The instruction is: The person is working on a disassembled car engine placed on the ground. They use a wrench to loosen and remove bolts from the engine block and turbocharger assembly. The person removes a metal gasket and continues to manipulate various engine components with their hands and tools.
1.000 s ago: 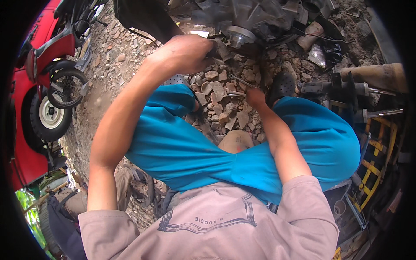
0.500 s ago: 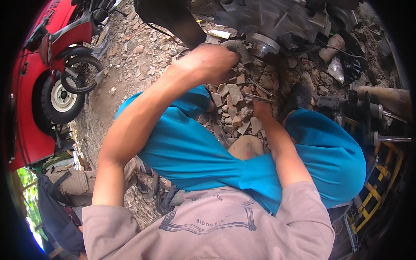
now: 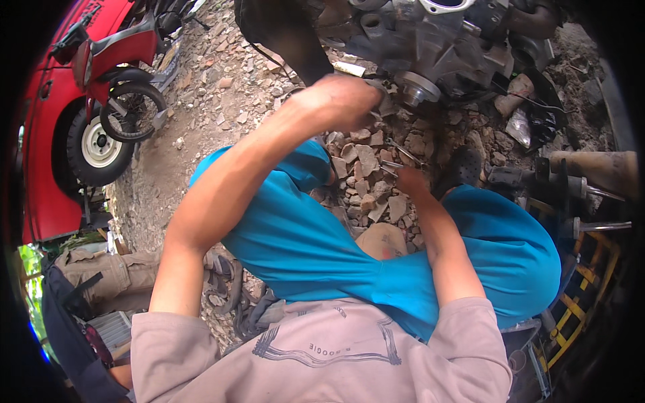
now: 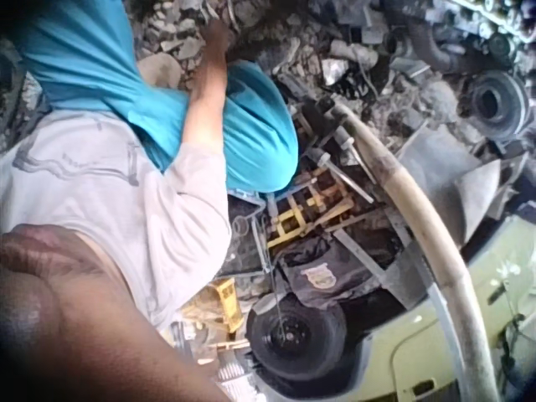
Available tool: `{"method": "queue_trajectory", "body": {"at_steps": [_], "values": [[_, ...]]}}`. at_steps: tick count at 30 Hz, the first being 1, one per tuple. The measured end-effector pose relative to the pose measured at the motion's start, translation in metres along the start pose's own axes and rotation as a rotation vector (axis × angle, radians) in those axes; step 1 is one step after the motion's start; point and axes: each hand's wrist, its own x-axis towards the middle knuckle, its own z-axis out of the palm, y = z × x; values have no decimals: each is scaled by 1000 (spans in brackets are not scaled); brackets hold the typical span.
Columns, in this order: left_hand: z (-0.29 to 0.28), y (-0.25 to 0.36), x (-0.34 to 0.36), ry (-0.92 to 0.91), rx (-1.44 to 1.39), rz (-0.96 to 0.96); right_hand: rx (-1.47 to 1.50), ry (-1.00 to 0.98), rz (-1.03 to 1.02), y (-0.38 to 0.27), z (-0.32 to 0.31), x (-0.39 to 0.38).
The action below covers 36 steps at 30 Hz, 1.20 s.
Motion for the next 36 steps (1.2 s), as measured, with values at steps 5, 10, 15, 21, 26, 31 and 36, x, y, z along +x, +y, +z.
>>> {"method": "queue_trajectory", "body": {"at_steps": [5,10,15,21,26,31,36], "values": [[-21,-14,5,121,32,-41,-171,-86,-66,39,-74,20],[-31,-29,-27,206,-84,-105,-286,-27,4,41,-224,-21],[-69,-29,-39,483,-189,-28,-406,-164,363,56,-370,-82],[-148,18,-31,794,-104,177,-67,600,185,-33,-431,-236],[-217,36,31,949,-171,143,382,670,-97,-59,-429,-268],[-280,-9,164,1020,-258,243,411,605,-264,-72,-415,-232],[-348,-23,246,672,-302,245,179,181,-241,-44,-415,-183]]}}
